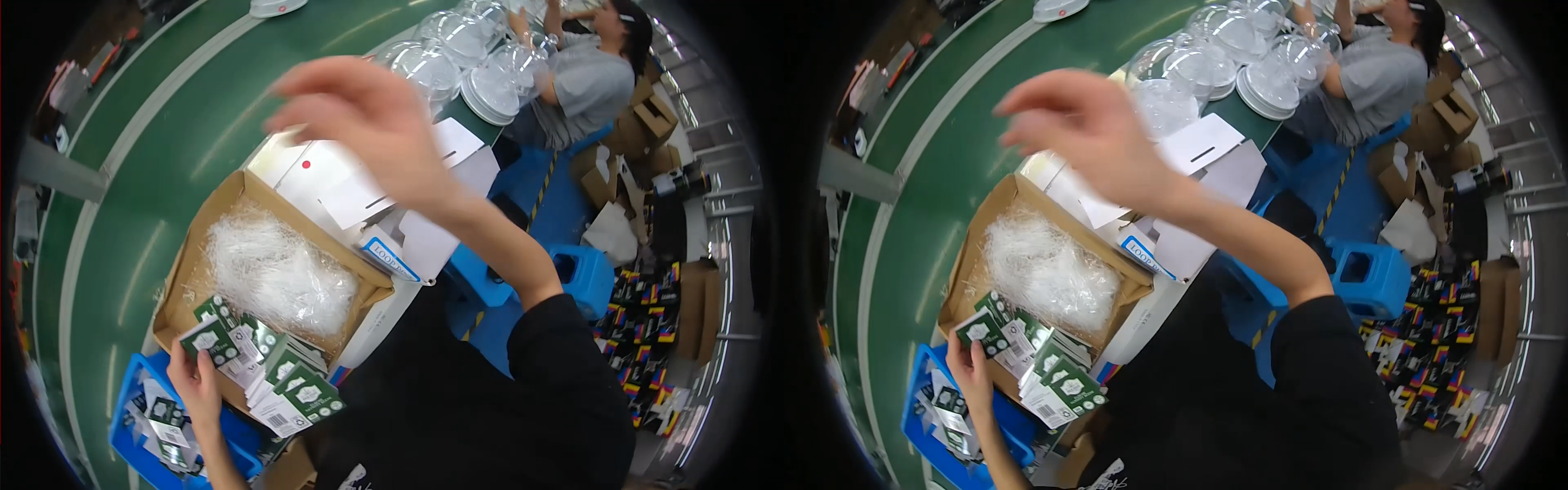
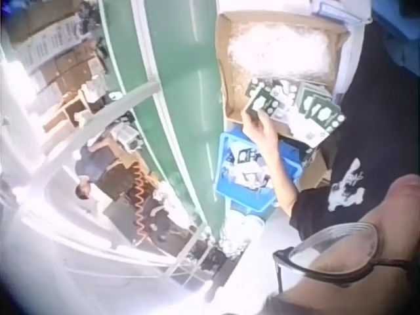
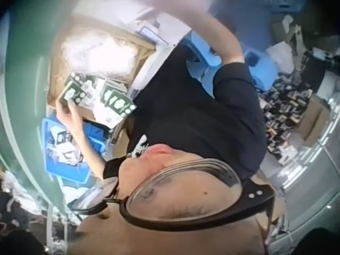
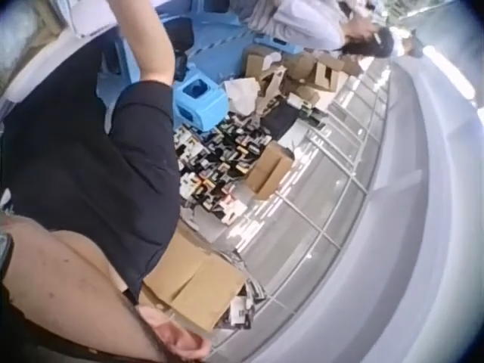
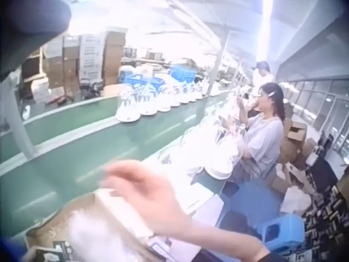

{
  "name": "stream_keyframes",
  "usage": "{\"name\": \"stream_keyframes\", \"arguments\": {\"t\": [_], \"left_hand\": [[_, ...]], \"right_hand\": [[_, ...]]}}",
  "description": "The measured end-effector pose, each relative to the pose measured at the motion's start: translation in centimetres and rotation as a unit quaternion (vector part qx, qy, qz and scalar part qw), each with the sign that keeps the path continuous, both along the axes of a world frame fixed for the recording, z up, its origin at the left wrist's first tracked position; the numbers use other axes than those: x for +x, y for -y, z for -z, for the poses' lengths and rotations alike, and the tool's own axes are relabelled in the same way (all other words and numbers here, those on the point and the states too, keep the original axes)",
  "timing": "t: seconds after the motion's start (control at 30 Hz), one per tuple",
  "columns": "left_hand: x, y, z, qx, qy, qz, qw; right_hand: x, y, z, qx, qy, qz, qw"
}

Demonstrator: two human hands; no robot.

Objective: Packing small green packages into a cardboard box on an assembly line.

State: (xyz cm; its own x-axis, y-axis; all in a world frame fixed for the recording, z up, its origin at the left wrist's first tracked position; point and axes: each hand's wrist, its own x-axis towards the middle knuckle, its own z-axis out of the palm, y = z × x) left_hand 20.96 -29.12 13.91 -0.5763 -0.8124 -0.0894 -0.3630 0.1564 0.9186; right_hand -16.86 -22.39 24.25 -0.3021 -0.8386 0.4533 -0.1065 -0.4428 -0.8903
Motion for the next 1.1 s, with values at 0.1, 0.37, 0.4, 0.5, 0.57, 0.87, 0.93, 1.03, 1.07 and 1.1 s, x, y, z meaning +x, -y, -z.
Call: {"name": "stream_keyframes", "arguments": {"t": [0.1,0.37,0.4,0.5,0.57,0.87,0.93,1.03,1.07,1.1], "left_hand": [[0.1,0.1,-0.7,-0.001,0.062,0.005,0.998],[-0.3,0.4,-0.5,-0.016,0.048,0.010,0.999],[-0.2,0.4,-0.5,-0.015,0.049,0.011,0.999],[-0.2,0.2,-0.4,-0.022,0.052,0.010,0.998],[-0.3,0.0,-0.5,-0.022,0.047,0.008,0.999],[-1.3,0.1,-1.3,-0.012,0.047,-0.007,0.999],[-1.0,0.1,-1.5,-0.016,0.052,0.006,0.999],[-2.3,-0.6,-1.5,-0.035,0.025,-0.037,0.998],[-2.4,-0.6,-1.4,-0.033,0.017,-0.041,0.998],[-2.1,-0.4,-1.3,-0.021,0.024,-0.029,0.999]], "right_hand": [[-2.3,-7.7,0.1,0.126,0.095,0.068,0.985],[-3.8,-20.7,4.6,0.436,0.060,-0.015,0.898],[-3.3,-20.6,4.6,0.466,0.034,-0.040,0.883],[-1.4,-19.3,5.2,0.502,0.008,-0.089,0.860],[-1.0,-18.2,5.8,0.492,-0.030,-0.148,0.857],[1.2,-12.1,9.2,0.338,-0.107,-0.070,0.932],[1.6,-10.3,9.3,0.335,-0.071,-0.067,0.937],[1.8,-7.6,10.2,0.299,-0.034,-0.050,0.952],[1.6,-6.6,10.0,0.288,-0.015,-0.068,0.955],[1.6,-5.9,9.9,0.277,0.004,-0.085,0.957]]}}
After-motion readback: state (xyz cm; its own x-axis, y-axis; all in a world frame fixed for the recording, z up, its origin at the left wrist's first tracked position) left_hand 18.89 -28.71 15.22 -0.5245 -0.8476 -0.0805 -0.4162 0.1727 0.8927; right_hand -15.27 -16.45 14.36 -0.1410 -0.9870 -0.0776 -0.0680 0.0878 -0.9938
